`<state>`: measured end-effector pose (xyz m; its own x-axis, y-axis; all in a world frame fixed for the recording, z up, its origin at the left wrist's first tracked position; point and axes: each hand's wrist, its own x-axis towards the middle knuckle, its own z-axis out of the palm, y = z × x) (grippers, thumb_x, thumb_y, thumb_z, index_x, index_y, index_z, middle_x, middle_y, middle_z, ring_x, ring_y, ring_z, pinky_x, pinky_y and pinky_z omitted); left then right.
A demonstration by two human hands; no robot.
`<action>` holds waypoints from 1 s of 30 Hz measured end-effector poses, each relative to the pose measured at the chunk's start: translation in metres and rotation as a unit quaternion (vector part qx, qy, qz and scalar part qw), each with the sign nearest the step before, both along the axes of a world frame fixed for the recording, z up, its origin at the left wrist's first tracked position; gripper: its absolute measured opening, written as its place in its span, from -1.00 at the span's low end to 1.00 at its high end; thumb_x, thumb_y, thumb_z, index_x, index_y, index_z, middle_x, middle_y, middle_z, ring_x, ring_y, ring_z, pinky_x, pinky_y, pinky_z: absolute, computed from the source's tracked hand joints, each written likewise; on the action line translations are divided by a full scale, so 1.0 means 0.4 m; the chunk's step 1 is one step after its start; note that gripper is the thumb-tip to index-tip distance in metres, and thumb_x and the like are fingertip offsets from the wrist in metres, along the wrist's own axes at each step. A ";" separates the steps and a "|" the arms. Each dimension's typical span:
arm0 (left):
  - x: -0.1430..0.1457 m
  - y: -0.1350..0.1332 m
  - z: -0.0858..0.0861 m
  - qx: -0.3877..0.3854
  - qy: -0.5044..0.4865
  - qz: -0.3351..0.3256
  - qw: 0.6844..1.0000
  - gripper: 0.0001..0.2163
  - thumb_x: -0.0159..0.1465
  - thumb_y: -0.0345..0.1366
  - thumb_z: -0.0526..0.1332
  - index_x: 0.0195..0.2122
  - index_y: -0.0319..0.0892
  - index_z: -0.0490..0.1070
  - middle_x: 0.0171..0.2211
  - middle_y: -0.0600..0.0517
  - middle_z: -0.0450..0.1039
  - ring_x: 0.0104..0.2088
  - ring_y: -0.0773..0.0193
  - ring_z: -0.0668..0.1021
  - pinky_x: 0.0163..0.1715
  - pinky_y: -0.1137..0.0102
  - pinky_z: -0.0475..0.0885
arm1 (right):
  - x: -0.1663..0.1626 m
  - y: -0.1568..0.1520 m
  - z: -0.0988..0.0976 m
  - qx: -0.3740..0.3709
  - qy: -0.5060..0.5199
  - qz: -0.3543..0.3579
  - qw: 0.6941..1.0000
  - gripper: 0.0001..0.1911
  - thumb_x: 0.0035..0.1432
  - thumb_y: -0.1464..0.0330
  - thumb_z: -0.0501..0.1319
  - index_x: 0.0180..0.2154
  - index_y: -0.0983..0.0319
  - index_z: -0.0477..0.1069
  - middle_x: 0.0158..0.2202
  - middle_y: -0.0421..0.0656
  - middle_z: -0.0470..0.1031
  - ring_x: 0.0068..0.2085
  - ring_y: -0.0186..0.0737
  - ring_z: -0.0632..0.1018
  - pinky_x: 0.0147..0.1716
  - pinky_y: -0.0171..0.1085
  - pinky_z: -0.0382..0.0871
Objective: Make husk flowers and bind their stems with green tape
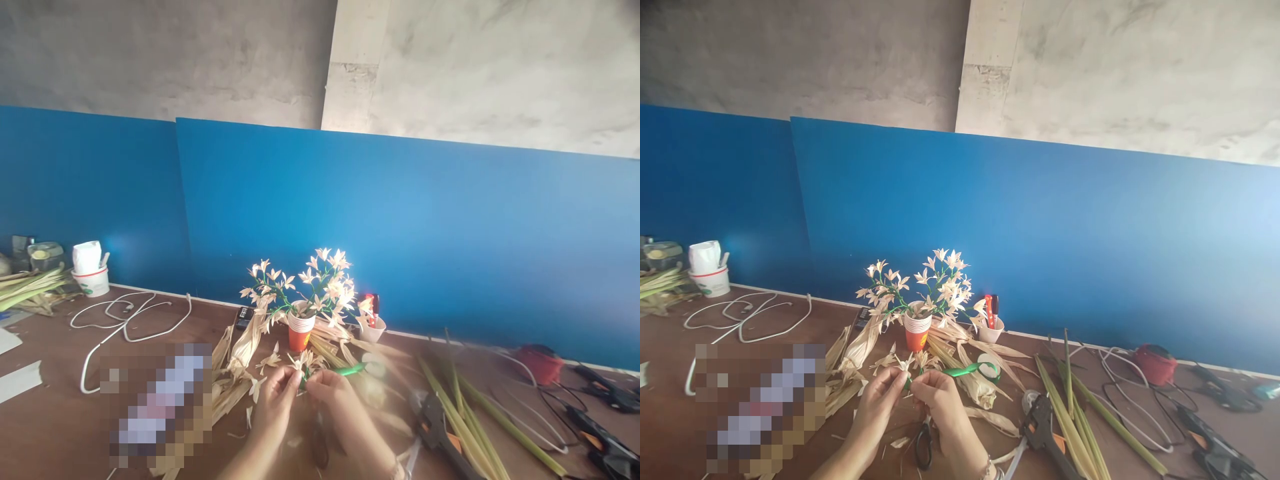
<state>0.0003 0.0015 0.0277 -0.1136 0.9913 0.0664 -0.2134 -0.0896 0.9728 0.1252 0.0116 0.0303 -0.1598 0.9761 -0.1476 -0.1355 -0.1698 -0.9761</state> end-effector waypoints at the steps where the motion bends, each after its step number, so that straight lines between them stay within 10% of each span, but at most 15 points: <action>1: 0.002 -0.003 0.004 -0.013 -0.013 -0.004 1.000 -0.66 -0.01 0.03 0.32 -0.53 -0.18 0.40 -0.68 0.19 0.18 -0.63 0.40 0.22 -0.61 0.51 0.11 | -0.003 -0.004 0.006 0.019 -0.025 -0.015 0.999 -0.86 -0.14 0.35 0.24 -0.59 0.27 0.31 -0.69 -0.30 0.28 -0.62 -0.42 0.25 -0.57 -0.40 0.05; 13: 0.001 0.001 -0.019 -0.088 -0.100 -0.024 0.991 -0.73 -0.05 -0.12 0.38 -0.49 -0.23 0.45 -0.67 0.19 0.23 -0.66 0.48 0.15 -0.63 0.54 0.01 | -0.019 -0.028 -0.003 0.291 -0.389 -0.137 0.863 -0.84 0.03 0.50 0.05 -0.55 0.20 0.27 -0.53 -0.22 0.41 -0.46 -0.28 0.41 -0.44 -0.36 0.20; 30: 0.003 -0.001 -0.020 -0.083 -0.123 0.001 0.989 -0.78 -0.06 -0.19 0.36 -0.50 -0.22 0.44 -0.68 0.21 0.18 -0.65 0.49 0.12 -0.63 0.54 -0.01 | -0.027 -0.044 0.006 0.289 -0.418 -0.138 0.850 -0.82 0.08 0.47 0.08 -0.52 0.18 0.34 -0.48 -0.18 0.47 -0.44 -0.22 0.47 -0.44 -0.35 0.24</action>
<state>0.0015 0.0010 0.0196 -0.1085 0.9858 -0.1280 -0.4453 0.0670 0.8929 0.1143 -0.0061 0.0326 0.0111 0.9073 0.4203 0.6897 0.2974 -0.6602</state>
